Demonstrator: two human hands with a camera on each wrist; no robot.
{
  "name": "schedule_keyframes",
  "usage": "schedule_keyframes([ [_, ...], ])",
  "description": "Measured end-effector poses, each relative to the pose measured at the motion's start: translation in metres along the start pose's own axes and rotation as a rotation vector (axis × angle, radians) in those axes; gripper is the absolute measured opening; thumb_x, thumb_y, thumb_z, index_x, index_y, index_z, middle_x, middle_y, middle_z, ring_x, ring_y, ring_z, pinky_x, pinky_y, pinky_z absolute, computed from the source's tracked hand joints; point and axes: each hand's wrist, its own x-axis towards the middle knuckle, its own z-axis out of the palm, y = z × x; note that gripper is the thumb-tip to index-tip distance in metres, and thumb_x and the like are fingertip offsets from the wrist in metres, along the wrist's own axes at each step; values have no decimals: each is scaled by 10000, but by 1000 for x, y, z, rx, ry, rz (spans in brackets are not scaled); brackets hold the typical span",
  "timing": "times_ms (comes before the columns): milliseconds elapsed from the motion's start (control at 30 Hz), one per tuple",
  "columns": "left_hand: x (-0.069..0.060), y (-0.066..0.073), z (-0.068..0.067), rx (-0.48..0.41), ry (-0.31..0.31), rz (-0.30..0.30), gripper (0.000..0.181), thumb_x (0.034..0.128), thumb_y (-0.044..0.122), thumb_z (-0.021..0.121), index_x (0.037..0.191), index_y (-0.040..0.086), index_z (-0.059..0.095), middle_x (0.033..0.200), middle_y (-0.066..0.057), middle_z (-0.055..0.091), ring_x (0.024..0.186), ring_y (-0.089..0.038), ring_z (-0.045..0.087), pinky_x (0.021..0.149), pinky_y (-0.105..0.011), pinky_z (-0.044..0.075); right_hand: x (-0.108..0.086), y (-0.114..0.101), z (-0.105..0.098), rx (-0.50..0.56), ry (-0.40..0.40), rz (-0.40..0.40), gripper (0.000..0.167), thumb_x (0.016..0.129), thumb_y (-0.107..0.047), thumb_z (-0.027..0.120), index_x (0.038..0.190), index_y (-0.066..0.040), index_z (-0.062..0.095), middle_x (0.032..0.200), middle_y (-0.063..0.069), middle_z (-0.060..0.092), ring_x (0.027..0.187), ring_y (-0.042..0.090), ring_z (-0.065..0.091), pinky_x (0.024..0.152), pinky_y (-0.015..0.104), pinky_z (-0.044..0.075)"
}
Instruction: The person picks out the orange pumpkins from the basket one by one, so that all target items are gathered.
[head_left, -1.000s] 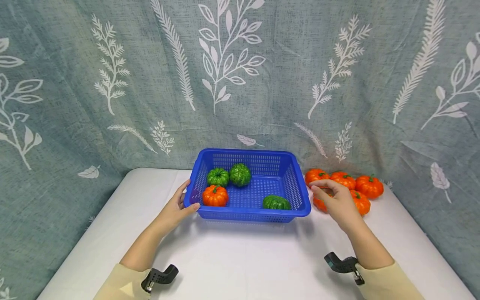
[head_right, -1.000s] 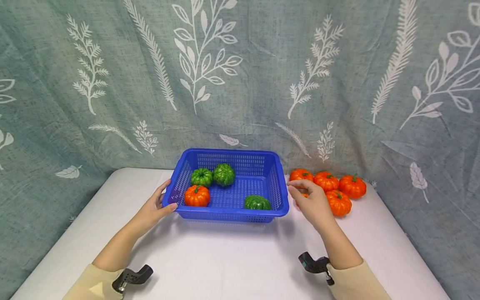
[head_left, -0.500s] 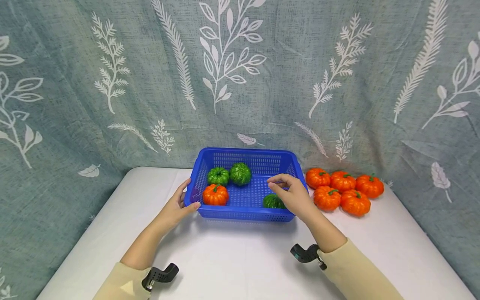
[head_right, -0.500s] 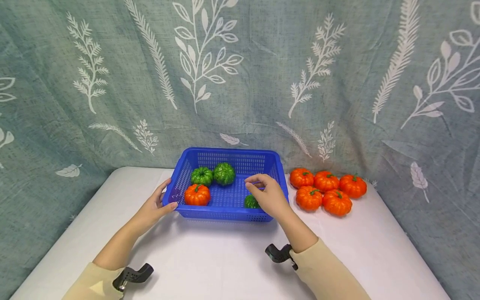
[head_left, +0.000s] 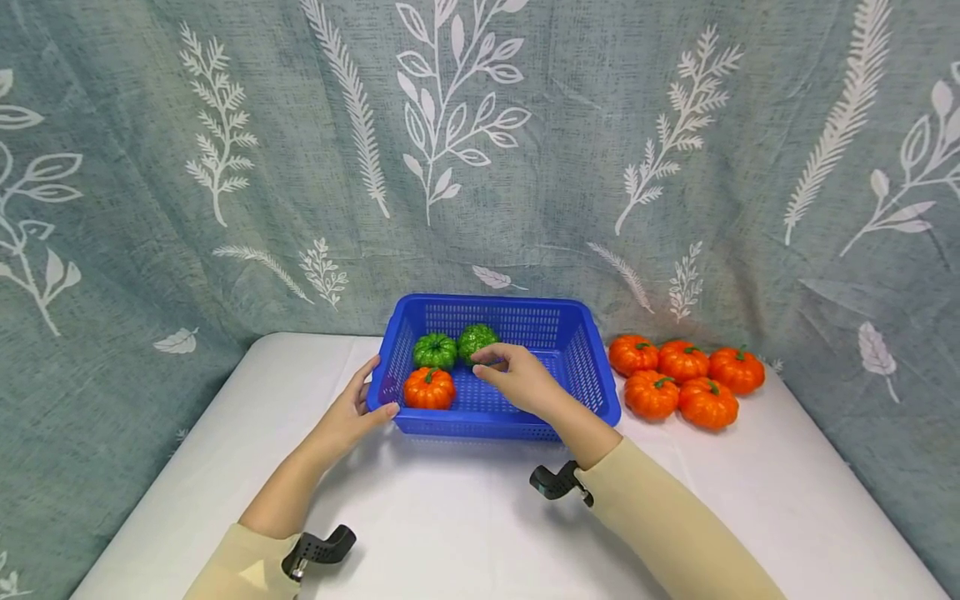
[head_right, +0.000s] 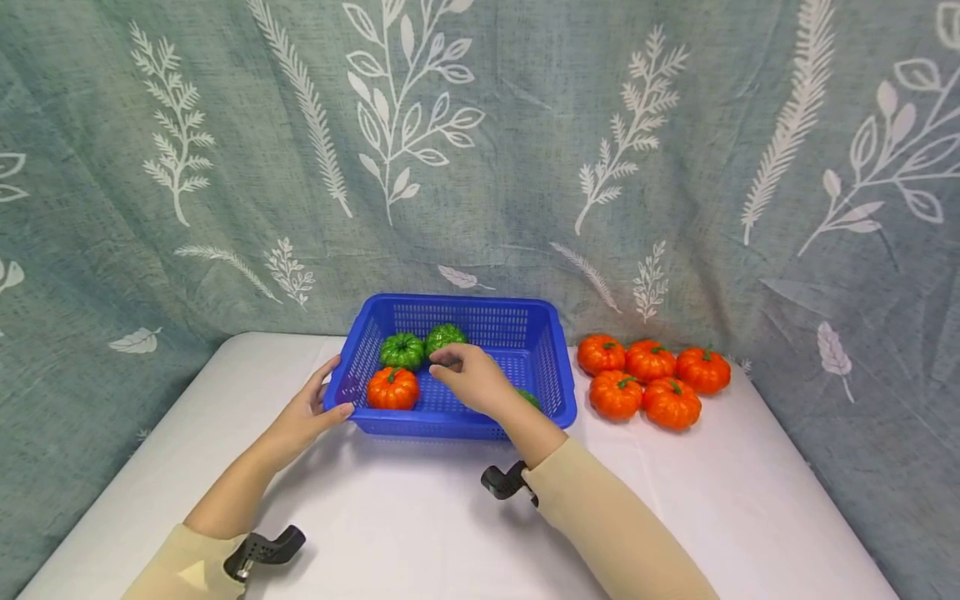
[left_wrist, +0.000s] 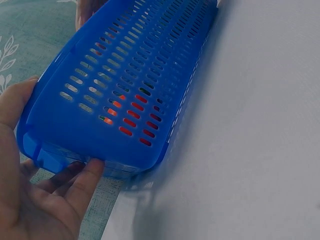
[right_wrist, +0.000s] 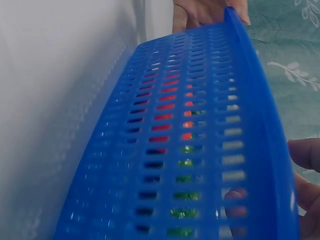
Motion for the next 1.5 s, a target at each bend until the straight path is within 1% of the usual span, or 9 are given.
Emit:
schedule_keyframes([
  [233, 0, -1, 0, -1, -2, 6, 880, 971, 140, 664, 1622, 181, 73, 1553, -288, 325, 1377, -453, 416, 1115, -543, 355, 23, -9, 12, -42, -49, 21, 325, 1009, -230, 617, 1315, -123, 646, 1292, 77, 616, 1092, 252, 614, 883, 420, 543],
  [400, 0, -2, -1, -4, -7, 3, 897, 964, 172, 679, 1622, 181, 69, 1558, -285, 318, 1384, -448, 408, 1116, -541, 354, 37, -10, 23, -63, -96, 43, 324, 1017, -181, 590, 1319, -73, 631, 1314, 136, 610, 1167, 302, 598, 951, 457, 520],
  [533, 0, -2, 0, 2, -5, -10, 880, 972, 152, 664, 1622, 196, 73, 1566, -274, 313, 1396, -442, 395, 1124, -544, 337, 45, -11, 31, -70, -120, 76, 308, 1004, -138, 591, 1298, -55, 636, 1304, 177, 604, 1202, 326, 578, 965, 463, 512],
  [733, 0, -2, 0, 6, -6, -14, 885, 970, 166, 670, 1623, 205, 74, 1565, -269, 320, 1398, -438, 394, 1125, -544, 333, 53, -12, 40, -100, -168, 121, 341, 997, -115, 590, 1332, -53, 608, 1330, 191, 576, 1231, 336, 554, 965, 452, 509],
  [833, 0, -2, 0, 1, -7, -14, 881, 971, 160, 668, 1623, 204, 77, 1565, -265, 324, 1398, -436, 395, 1126, -544, 332, 57, -11, 44, -51, -174, 156, 349, 998, -80, 587, 1345, -35, 595, 1320, 197, 575, 1211, 335, 564, 955, 439, 520],
  [1100, 0, -1, 0, -5, -6, -5, 878, 973, 154, 665, 1622, 196, 76, 1555, -273, 334, 1390, -441, 405, 1121, -551, 336, 66, -3, 55, 200, -208, 280, 418, 986, -6, 585, 1400, 1, 531, 1420, 246, 494, 1221, 368, 577, 925, 426, 558],
  [1200, 0, -2, 0, -11, -11, -6, 874, 977, 144, 657, 1623, 199, 72, 1552, -273, 338, 1389, -436, 408, 1124, -548, 337, 67, -2, 56, 232, -205, 304, 427, 971, -3, 611, 1391, -11, 538, 1420, 250, 487, 1167, 365, 607, 888, 416, 575],
  [1333, 1, -2, -1, -18, -8, 0, 865, 978, 125, 651, 1622, 197, 77, 1543, -277, 346, 1388, -431, 410, 1128, -547, 333, 68, -3, 56, 249, -197, 293, 419, 953, -6, 647, 1364, -28, 565, 1351, 251, 532, 1093, 366, 638, 851, 423, 589],
  [1500, 0, -2, -1, -7, -8, 4, 867, 977, 129, 654, 1622, 197, 79, 1552, -278, 331, 1391, -432, 406, 1129, -542, 333, 68, -4, 55, 274, -191, 272, 418, 956, -17, 654, 1364, -52, 571, 1279, 234, 561, 1130, 386, 621, 868, 459, 581],
])
